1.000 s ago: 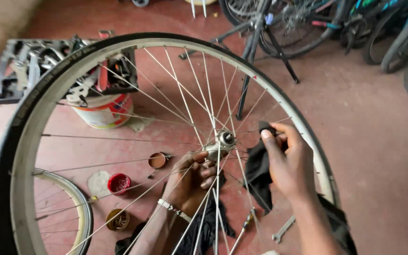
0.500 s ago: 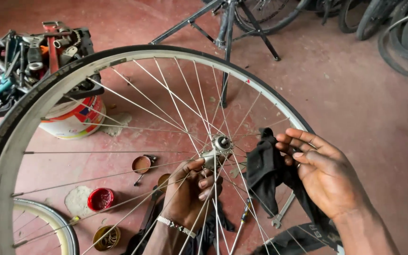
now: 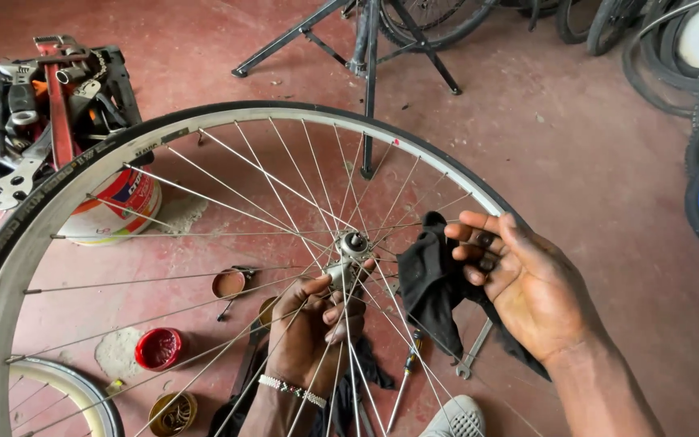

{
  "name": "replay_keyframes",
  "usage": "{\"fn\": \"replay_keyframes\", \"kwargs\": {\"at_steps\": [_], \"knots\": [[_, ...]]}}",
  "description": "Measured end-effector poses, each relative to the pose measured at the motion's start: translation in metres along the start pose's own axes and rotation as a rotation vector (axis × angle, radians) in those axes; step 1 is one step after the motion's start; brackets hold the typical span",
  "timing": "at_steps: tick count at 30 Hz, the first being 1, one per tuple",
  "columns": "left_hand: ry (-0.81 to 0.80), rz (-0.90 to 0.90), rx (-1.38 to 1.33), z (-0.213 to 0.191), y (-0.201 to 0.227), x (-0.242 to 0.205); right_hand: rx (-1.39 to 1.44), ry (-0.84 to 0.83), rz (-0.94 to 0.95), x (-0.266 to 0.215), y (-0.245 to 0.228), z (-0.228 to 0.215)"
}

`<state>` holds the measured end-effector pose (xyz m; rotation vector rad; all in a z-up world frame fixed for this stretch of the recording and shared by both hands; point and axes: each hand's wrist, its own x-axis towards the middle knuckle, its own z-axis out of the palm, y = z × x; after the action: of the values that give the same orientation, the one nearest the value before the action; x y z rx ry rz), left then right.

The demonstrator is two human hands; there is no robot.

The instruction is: The person works on a bicycle wheel hub, using a wrench to tighten components and a cloth to wipe grease. They manipulate the hub and spokes, occasionally spinning the wheel to check alignment.

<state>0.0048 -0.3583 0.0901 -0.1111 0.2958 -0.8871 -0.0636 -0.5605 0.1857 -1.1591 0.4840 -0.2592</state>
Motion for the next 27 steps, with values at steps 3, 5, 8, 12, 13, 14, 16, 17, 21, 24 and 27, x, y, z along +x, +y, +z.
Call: {"fn": "replay_keyframes", "kwargs": {"at_steps": [3,5,8,12,13,14,16,17,21,24,27], "knots": [[0.040,0.016,0.001,-0.003,0.000,-0.001,-0.220,0.012,0.033,-0.006,-0.004,0.011],[0.079,0.025,-0.036,0.000,-0.001,0.000,-0.424,0.015,0.048,-0.007,-0.002,0.014],[0.033,0.013,-0.010,0.004,-0.001,0.001,-1.177,-0.106,-0.199,-0.003,0.012,0.014],[0.004,-0.030,-0.023,-0.002,0.003,0.000,-1.024,-0.032,-0.418,0.000,0.027,0.015],[0.064,0.020,-0.012,-0.003,0.005,0.000,-1.004,0.002,-0.447,0.001,0.031,0.016],[0.066,0.025,-0.012,-0.002,0.005,-0.001,-1.002,-0.003,-0.445,0.005,0.035,0.012],[0.093,0.022,-0.003,0.000,0.006,-0.001,-0.767,-0.016,-0.205,0.013,0.044,0.003],[0.095,0.026,-0.003,-0.001,0.007,-0.002,-0.765,-0.020,-0.203,0.007,0.029,0.018],[0.029,0.008,-0.013,-0.005,0.010,0.002,-0.441,0.232,0.091,-0.005,-0.015,0.040],[0.118,0.133,0.104,-0.014,0.015,0.010,-0.148,0.143,0.049,0.002,-0.029,0.051],[0.155,0.199,0.129,-0.009,0.014,0.010,-0.118,0.029,0.086,0.005,-0.038,0.086]]}}
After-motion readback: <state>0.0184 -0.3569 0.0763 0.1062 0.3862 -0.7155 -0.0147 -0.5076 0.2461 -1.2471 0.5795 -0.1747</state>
